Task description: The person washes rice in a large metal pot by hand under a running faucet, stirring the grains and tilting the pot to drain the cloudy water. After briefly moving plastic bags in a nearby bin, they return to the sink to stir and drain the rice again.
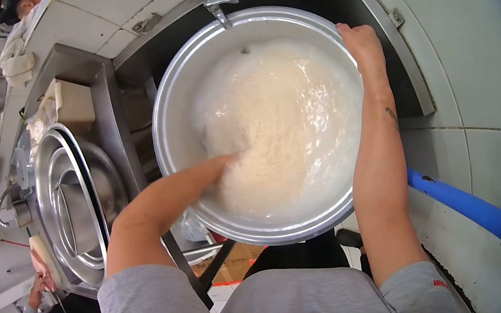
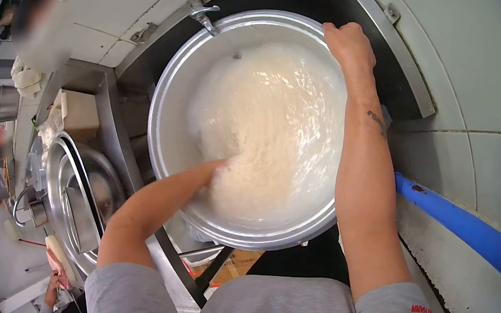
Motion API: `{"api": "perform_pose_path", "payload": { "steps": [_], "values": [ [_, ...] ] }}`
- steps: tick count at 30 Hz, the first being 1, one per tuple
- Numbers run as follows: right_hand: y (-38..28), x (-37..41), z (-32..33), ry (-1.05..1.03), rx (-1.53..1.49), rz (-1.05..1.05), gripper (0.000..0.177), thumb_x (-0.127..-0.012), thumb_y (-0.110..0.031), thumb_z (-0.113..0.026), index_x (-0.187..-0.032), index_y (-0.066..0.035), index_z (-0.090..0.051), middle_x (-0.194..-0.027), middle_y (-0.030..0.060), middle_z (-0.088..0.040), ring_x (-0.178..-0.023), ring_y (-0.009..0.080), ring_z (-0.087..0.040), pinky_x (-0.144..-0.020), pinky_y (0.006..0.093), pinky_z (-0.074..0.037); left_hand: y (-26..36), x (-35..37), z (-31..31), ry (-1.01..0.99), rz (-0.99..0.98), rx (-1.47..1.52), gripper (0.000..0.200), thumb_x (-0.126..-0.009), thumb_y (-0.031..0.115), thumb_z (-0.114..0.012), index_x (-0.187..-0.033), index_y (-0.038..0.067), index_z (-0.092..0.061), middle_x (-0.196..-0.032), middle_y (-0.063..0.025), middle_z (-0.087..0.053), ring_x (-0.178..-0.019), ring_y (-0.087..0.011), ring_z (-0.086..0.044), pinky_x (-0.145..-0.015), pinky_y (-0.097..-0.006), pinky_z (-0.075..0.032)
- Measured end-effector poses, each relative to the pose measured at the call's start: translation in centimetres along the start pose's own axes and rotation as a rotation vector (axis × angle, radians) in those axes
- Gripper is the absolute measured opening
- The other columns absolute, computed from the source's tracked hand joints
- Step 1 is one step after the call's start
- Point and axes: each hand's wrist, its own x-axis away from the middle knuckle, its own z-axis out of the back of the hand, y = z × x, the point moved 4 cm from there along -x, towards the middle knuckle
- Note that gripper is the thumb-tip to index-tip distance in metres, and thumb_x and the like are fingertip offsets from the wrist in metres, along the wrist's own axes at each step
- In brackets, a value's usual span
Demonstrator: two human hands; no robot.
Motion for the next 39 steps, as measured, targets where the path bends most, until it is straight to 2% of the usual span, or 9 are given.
{"api": "perform_pose_path", "payload": {
  "steps": [9,12,18,20,23,25,31,36,39],
  "values": [
    [-0.3,0.5,0.2,0.065,0.04,0.0,0.05,-0.076,-0.043,-0.049,-0.108,-0.006,-0.06,-0.108,0.0191,-0.059,-0.104,0.0332,-0.055,-0.089,0.0393,-0.041,17.2,-2.0,-6.7,-0.001,-0.142,0.913,0.043,-0.076,0.039,-0.058,-0.082,-0.003,-0.063,-0.092,-0.0164,-0.062,-0.086,-0.0285,-0.06,-0.076,-0.0367,-0.048],
    [-0.1,0.0,0.0,0.048,0.048,-0.002,0.05,-0.076,-0.043,-0.049,-0.108,-0.006,-0.061,-0.108,0.0191,-0.059,-0.104,0.0333,-0.055,-0.089,0.0391,-0.042,23.9,-1.7,-1.1,0.248,-0.601,-0.109,0.032,-0.072,0.029,-0.061,-0.08,-0.002,-0.064,-0.088,-0.0175,-0.063,-0.083,-0.0294,-0.061,-0.076,-0.0368,-0.049],
    [0.5,-0.7,-0.4,0.055,0.012,0.021,0.05,-0.075,-0.043,-0.049,-0.107,-0.006,-0.061,-0.107,0.0189,-0.06,-0.103,0.0329,-0.055,-0.089,0.0397,-0.041,19.3,-6.9,7.2,0.55,-0.3,-0.269,0.034,-0.072,0.03,-0.056,-0.09,0.002,-0.065,-0.097,-0.0165,-0.062,-0.094,-0.0292,-0.059,-0.077,-0.0389,-0.049],
    [0.5,-0.7,-0.5,0.031,0.0,0.017,0.05,-0.075,-0.043,-0.05,-0.106,-0.005,-0.061,-0.107,0.0189,-0.06,-0.103,0.0329,-0.056,-0.089,0.0396,-0.041,16.8,-5.9,8.9,0.404,-0.175,-0.294,0.047,-0.077,0.038,-0.053,-0.106,0.003,-0.059,-0.106,-0.0181,-0.059,-0.1,-0.0296,-0.057,-0.084,-0.0399,-0.045],
    [0.7,-1.0,-0.6,0.046,0.008,0.029,0.051,-0.075,-0.043,-0.049,-0.107,-0.005,-0.061,-0.107,0.0191,-0.06,-0.104,0.0332,-0.055,-0.089,0.0396,-0.041,12.3,-5.1,7.7,0.538,-0.216,-0.45,0.06,-0.081,0.047,-0.046,-0.119,0.001,-0.049,-0.111,-0.0217,-0.056,-0.103,-0.0316,-0.054,-0.091,-0.0413,-0.04],
    [0.6,-0.9,-0.4,0.053,0.023,0.027,0.051,-0.075,-0.043,-0.049,-0.107,-0.005,-0.061,-0.107,0.0194,-0.06,-0.104,0.0335,-0.055,-0.089,0.0396,-0.041,9.6,-4.1,6.0,0.328,-0.193,-0.41,0.068,-0.082,0.052,-0.042,-0.127,0.001,-0.04,-0.112,-0.0249,-0.054,-0.104,-0.035,-0.054,-0.094,-0.0435,-0.036],
    [-0.2,0.6,0.2,0.077,0.039,0.025,0.051,-0.076,-0.043,-0.049,-0.107,-0.005,-0.06,-0.107,0.0198,-0.059,-0.104,0.0344,-0.055,-0.088,0.04,-0.042,9.2,2.7,-0.6,-0.055,-0.192,-0.182,0.077,-0.081,0.059,-0.041,-0.113,-0.011,-0.047,-0.11,-0.0285,-0.053,-0.1,-0.0399,-0.053,-0.089,-0.0414,-0.041],
    [-0.6,0.9,0.4,0.058,0.049,0.006,0.049,-0.076,-0.043,-0.048,-0.106,-0.006,-0.062,-0.107,0.0193,-0.06,-0.103,0.0343,-0.055,-0.087,0.0401,-0.043,15.6,6.4,-4.7,0.199,-0.858,-0.363,0.063,-0.07,0.046,-0.061,-0.101,-0.009,-0.056,-0.118,-0.0298,-0.045,-0.115,-0.0413,-0.039,-0.101,-0.0467,-0.027],
    [-0.8,1.3,0.6,0.086,0.038,0.006,0.048,-0.076,-0.042,-0.047,-0.104,-0.007,-0.063,-0.105,0.0192,-0.06,-0.102,0.0341,-0.056,-0.086,0.0402,-0.043,20.3,2.7,-6.0,0.289,-1.139,-0.7,0.052,-0.067,0.041,-0.061,-0.096,-0.002,-0.063,-0.106,-0.0245,-0.055,-0.111,-0.0397,-0.045,-0.103,-0.0499,-0.021]
  ]
}}
